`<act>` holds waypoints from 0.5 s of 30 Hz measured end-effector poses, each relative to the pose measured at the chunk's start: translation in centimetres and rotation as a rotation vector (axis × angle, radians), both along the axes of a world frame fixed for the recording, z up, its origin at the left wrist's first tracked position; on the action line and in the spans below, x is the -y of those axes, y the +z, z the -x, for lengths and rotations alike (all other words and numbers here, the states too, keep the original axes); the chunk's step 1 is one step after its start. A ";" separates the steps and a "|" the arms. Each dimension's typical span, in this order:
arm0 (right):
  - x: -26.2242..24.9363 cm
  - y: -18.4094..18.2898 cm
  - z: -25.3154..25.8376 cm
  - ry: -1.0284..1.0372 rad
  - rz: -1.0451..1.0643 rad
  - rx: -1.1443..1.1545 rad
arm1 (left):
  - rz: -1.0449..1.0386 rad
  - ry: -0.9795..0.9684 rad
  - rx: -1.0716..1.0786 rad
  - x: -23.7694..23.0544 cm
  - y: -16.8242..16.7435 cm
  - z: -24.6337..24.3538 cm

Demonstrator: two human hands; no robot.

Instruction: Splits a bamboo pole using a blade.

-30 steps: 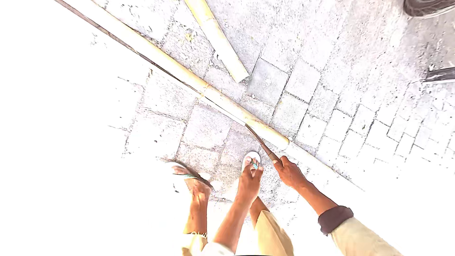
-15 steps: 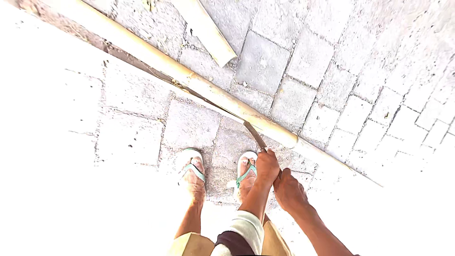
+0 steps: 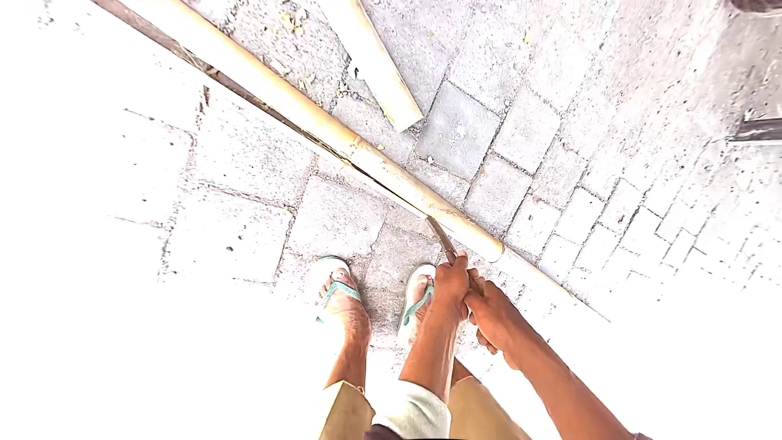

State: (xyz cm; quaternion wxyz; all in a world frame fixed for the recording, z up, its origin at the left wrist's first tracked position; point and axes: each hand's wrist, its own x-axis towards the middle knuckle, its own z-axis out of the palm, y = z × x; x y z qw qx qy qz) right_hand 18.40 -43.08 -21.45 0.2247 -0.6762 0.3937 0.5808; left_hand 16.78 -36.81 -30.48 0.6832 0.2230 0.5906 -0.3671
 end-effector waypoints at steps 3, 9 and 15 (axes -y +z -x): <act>-0.8 0.2 -0.4 0.018 0.008 -0.007 | 0.052 0.125 -0.046 -0.5 0.0 -0.6; 0.0 -1.8 -2.3 0.061 0.015 -0.010 | -0.082 -0.147 0.032 0.8 -2.3 -2.6; 6.6 -3.6 -2.7 0.229 -0.130 -0.042 | -0.137 0.042 -0.015 5.4 -3.0 -2.7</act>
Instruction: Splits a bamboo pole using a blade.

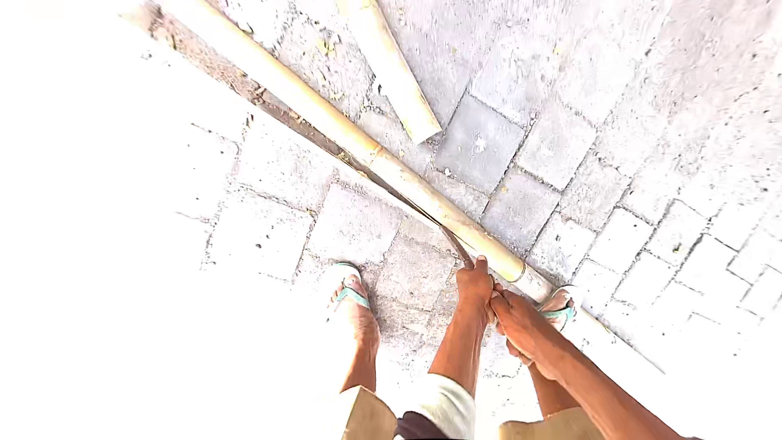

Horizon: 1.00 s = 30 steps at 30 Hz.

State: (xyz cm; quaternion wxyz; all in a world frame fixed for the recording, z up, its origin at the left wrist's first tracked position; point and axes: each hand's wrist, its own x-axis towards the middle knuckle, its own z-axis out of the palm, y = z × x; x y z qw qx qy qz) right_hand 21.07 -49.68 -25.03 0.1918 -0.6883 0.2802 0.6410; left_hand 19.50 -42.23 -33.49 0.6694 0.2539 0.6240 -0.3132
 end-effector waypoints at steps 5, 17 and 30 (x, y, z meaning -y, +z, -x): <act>7.7 -2.9 -4.6 0.305 -0.189 -0.008 | -0.027 0.208 -0.042 4.5 -1.1 -3.2; 14.4 -12.0 -12.2 1.047 -0.180 0.051 | -0.400 0.409 -0.227 14.4 -7.6 -9.0; 12.1 -6.0 -1.7 0.511 -0.315 0.002 | -0.040 0.341 0.103 8.9 -4.1 1.1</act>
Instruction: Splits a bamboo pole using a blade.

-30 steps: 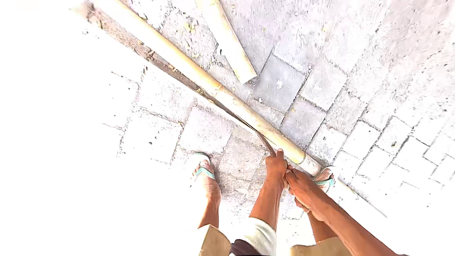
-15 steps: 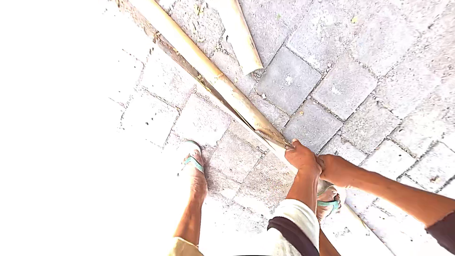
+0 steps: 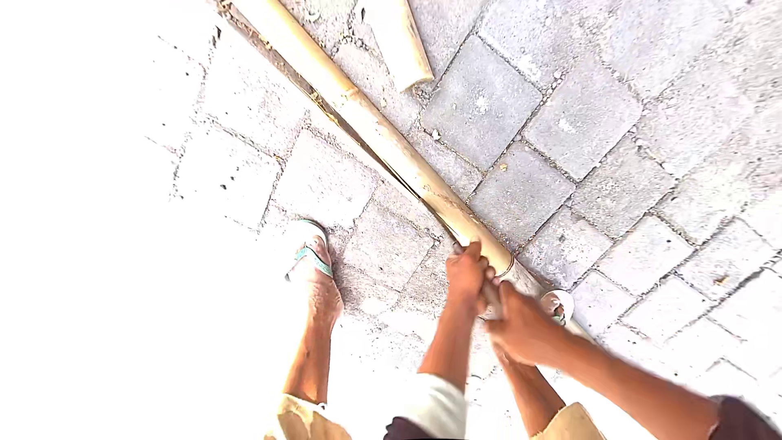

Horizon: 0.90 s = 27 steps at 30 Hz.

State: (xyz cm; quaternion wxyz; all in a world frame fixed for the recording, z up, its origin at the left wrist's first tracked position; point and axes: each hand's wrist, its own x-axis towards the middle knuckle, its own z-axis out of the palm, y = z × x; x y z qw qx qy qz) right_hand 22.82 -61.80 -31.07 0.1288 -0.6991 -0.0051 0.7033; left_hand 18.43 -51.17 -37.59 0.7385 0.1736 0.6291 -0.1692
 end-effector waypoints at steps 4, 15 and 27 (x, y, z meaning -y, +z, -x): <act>-4.1 1.3 7.8 -0.862 -0.094 -0.191 | -0.152 -0.362 -0.144 -5.1 1.5 2.4; -10.8 -0.5 16.6 -1.346 -0.021 -0.040 | -0.359 -1.121 -0.140 -8.3 -0.9 6.1; -19.0 -9.5 24.1 -1.278 -0.148 0.077 | -0.516 -1.354 0.069 -15.0 -8.4 11.1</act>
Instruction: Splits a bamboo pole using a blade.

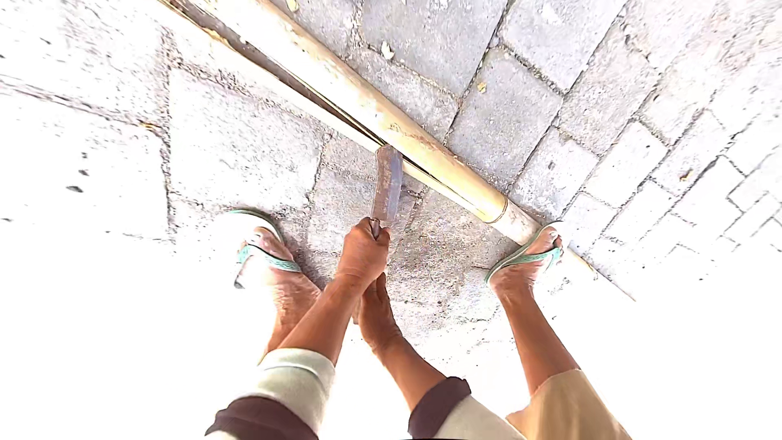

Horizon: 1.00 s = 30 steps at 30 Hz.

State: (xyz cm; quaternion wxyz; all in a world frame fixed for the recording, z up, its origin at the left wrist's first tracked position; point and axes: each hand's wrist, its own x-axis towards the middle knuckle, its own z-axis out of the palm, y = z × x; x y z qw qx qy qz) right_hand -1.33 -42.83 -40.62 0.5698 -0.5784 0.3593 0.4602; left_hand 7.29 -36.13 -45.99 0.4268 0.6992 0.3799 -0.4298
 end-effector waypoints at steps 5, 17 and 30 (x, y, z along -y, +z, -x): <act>5.5 8.6 -5.5 -0.005 0.062 -0.086 | 0.110 0.246 -0.142 4.2 7.6 -3.8; 20.5 14.4 -11.5 -0.004 0.146 -0.423 | -0.003 0.147 -0.349 18.3 11.2 -7.5; 5.6 20.8 -22.1 0.005 0.290 -0.619 | 0.100 -0.298 -0.355 9.4 7.3 -2.3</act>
